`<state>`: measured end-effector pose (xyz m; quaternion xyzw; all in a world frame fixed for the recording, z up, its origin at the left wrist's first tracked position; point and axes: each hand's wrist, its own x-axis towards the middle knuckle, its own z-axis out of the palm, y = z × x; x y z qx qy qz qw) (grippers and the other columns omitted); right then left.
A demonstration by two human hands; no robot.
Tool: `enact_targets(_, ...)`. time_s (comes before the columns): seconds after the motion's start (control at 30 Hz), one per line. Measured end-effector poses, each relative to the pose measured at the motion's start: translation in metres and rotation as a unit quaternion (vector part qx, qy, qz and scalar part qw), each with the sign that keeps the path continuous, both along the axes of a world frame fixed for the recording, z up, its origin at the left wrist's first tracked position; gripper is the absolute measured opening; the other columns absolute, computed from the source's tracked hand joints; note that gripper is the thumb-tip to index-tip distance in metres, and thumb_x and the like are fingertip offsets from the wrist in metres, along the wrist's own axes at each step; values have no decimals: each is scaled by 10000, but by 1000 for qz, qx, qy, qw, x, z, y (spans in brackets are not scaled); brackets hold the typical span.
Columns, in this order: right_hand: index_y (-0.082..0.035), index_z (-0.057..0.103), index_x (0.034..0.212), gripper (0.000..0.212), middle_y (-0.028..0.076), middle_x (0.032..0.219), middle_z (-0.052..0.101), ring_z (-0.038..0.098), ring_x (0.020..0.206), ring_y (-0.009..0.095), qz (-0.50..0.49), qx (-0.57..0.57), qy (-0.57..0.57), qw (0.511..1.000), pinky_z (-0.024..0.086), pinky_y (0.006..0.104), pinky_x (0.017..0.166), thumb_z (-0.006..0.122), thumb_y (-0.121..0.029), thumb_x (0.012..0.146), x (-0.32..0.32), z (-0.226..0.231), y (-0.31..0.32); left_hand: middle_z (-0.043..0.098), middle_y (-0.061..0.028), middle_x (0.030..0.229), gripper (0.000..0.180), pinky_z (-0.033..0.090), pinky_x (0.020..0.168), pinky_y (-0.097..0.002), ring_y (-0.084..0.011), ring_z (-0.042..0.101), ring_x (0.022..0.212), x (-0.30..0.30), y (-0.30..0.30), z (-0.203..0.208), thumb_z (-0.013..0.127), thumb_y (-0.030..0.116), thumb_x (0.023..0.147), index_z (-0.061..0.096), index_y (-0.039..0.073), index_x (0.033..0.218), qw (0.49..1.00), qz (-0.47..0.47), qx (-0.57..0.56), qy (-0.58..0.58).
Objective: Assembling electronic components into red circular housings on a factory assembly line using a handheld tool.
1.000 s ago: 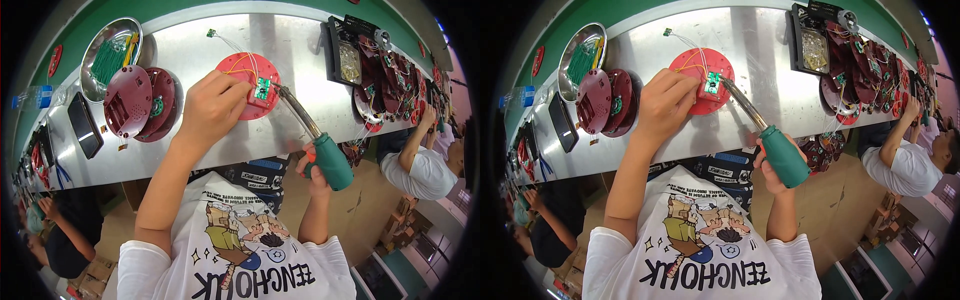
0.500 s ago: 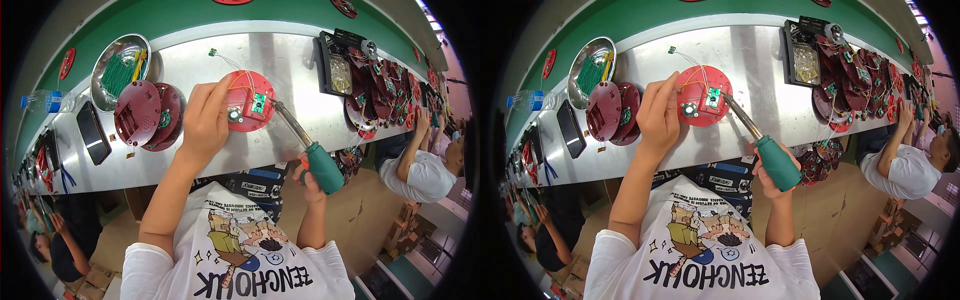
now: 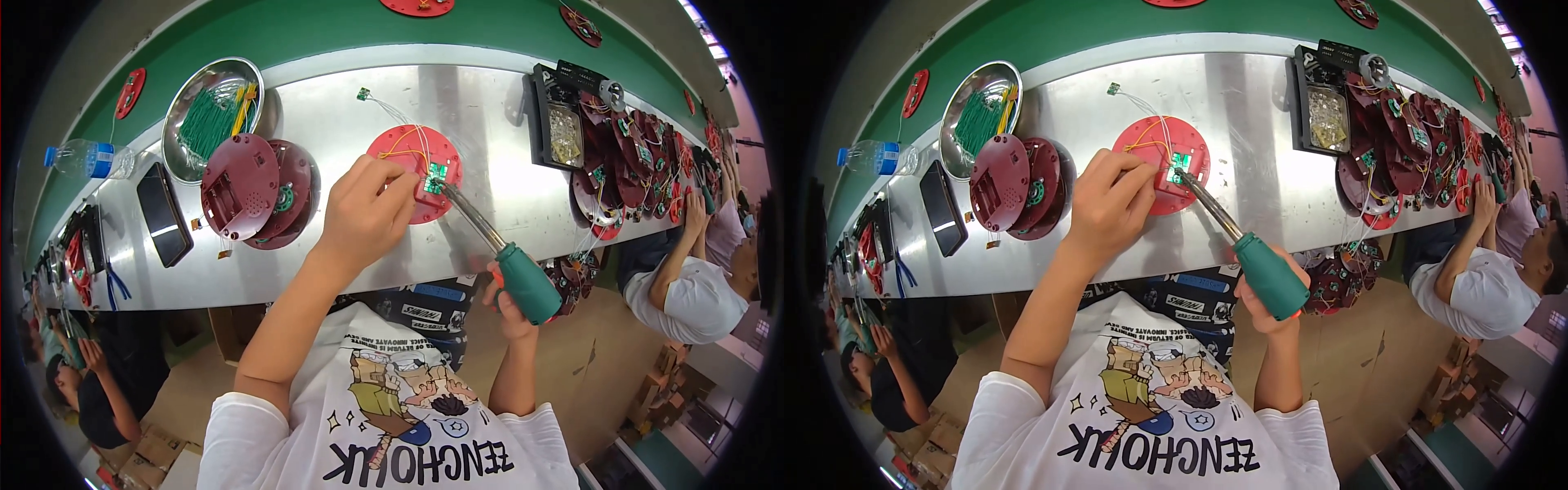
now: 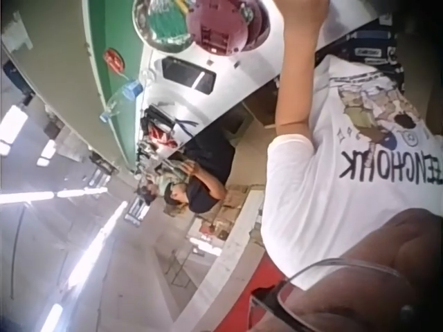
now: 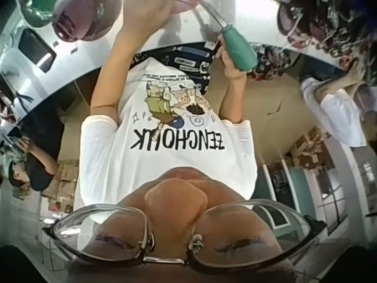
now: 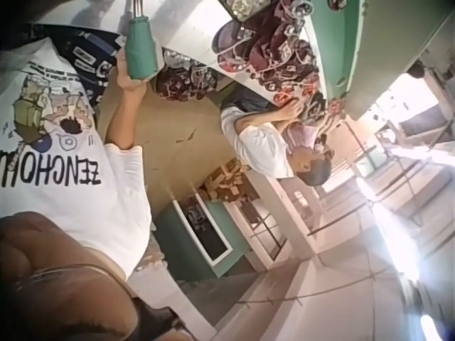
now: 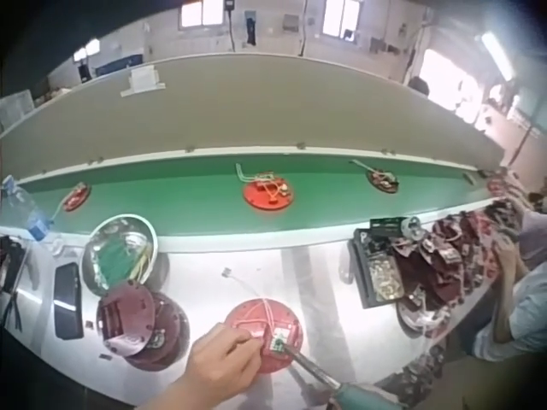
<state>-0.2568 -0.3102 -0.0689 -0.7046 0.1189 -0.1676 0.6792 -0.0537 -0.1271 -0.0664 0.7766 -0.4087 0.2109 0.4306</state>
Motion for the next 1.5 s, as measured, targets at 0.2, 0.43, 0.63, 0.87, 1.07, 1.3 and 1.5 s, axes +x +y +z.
enact_targets(0.2,72,588,1156,564,143,1031,644,594,535,184,11,-28,29,999,414,268,439,710,-358,813,-3,-3,-1,603,-56,786,149,507,585,-335,-221,598,698,4,-2,-7,708,-26,685,676,22,822,1000,-18,11,-9)
enact_targets(0.43,85,611,1112,445,123,935,650,603,552,155,14,-29,18,999,460,255,499,682,-233,808,3,2,2,605,-56,777,143,509,579,-336,-224,601,690,4,-1,-7,709,-24,687,671,23,816,1000,-24,11,-5)
enact_targets(0.63,112,625,1072,364,112,851,650,607,560,125,18,-4,6,1000,510,247,560,663,-126,799,2,2,0,605,-57,777,141,508,573,-336,-223,599,686,4,-1,-7,707,-18,692,670,28,820,1000,-23,20,2)
enact_targets(0.87,106,628,1089,411,134,905,657,619,552,143,0,8,18,1000,503,256,536,682,-201,821,-4,-9,-4,605,-62,775,140,501,572,-337,-224,596,684,5,-2,-10,710,-11,698,665,28,824,1000,-25,10,-1)
enact_targets(1.07,78,638,1091,511,133,961,662,632,557,156,-28,25,-3,999,475,249,512,741,-342,818,-5,-4,-3,610,-63,776,135,502,575,-341,-228,601,691,5,-1,-8,712,-8,702,666,28,824,1000,-28,9,-1)
enact_targets(1.3,79,626,1097,506,138,984,656,622,556,160,-37,24,-17,999,477,264,502,723,-338,828,-5,-6,-4,609,-62,772,127,505,578,-339,-230,603,690,5,-1,-8,715,2,707,665,31,820,1000,-26,8,0)
enact_targets(1.5,72,594,1145,494,171,1042,636,600,553,179,-43,13,-59,997,476,288,495,669,-326,864,-2,-10,-12,637,-74,894,196,510,718,-380,-245,618,851,2,1,-1,705,27,698,679,56,891,998,-15,44,50)
